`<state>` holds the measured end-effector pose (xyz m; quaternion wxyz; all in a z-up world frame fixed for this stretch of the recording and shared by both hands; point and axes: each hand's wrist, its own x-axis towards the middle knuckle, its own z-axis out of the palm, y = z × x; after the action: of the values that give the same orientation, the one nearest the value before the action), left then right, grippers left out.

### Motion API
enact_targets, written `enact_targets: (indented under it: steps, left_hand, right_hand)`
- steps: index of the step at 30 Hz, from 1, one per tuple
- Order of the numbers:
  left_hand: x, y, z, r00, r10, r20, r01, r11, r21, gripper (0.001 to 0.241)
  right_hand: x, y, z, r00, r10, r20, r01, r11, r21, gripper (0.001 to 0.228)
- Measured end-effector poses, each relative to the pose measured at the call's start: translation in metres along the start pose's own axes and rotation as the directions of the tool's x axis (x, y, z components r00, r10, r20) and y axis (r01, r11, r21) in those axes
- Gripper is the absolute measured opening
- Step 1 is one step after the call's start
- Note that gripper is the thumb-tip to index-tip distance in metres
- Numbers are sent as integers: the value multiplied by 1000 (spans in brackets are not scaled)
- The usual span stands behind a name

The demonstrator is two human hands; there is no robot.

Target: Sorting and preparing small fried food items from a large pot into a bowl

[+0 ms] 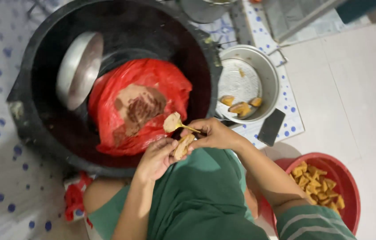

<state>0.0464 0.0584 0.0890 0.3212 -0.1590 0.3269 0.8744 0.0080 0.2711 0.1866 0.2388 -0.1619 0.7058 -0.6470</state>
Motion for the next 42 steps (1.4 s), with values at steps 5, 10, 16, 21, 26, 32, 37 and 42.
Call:
enact_targets:
  steps: [5, 10, 16, 21, 26, 32, 37, 42]
  left_hand:
    - [1, 4, 14, 995, 47, 82, -48, 999, 9, 37]
    - [-7, 13, 5, 984, 130, -125, -126, 991, 39, 25]
    - [-22, 29, 28, 963, 84, -255, -41, 985, 169, 29]
    - [-20, 14, 10, 980, 79, -184, -35, 972, 232, 27]
    - [-33, 13, -6, 970, 153, -189, -101, 961, 255, 28]
    - [-58, 23, -37, 967, 161, -198, -77, 925, 372, 39]
    - [-70, 28, -12, 943, 132, -305, 21, 893, 451, 35]
    - [-65, 20, -1, 938, 152, -311, 15, 880, 474, 35]
  right_hand:
    - [-29, 13, -68, 954, -48, -296, -31, 966, -256, 38]
    - [-63, 106, -187, 718, 28, -695, -446, 785, -429, 35]
    - [-54, 171, -227, 508, 264, -820, -740, 621, -259, 40]
    - [-55, 207, -239, 485, 270, -832, -804, 512, -303, 66]
    - [-122, 179, -224, 426, -40, -904, -439, 864, -245, 35]
    - [-301, 166, -217, -5, 139, -990, -280, 951, 135, 16]
    - [-427, 217, -183, -279, 229, -933, -303, 900, 312, 17]
    - [-456, 297, -144, -458, 434, -776, -169, 814, 556, 26]
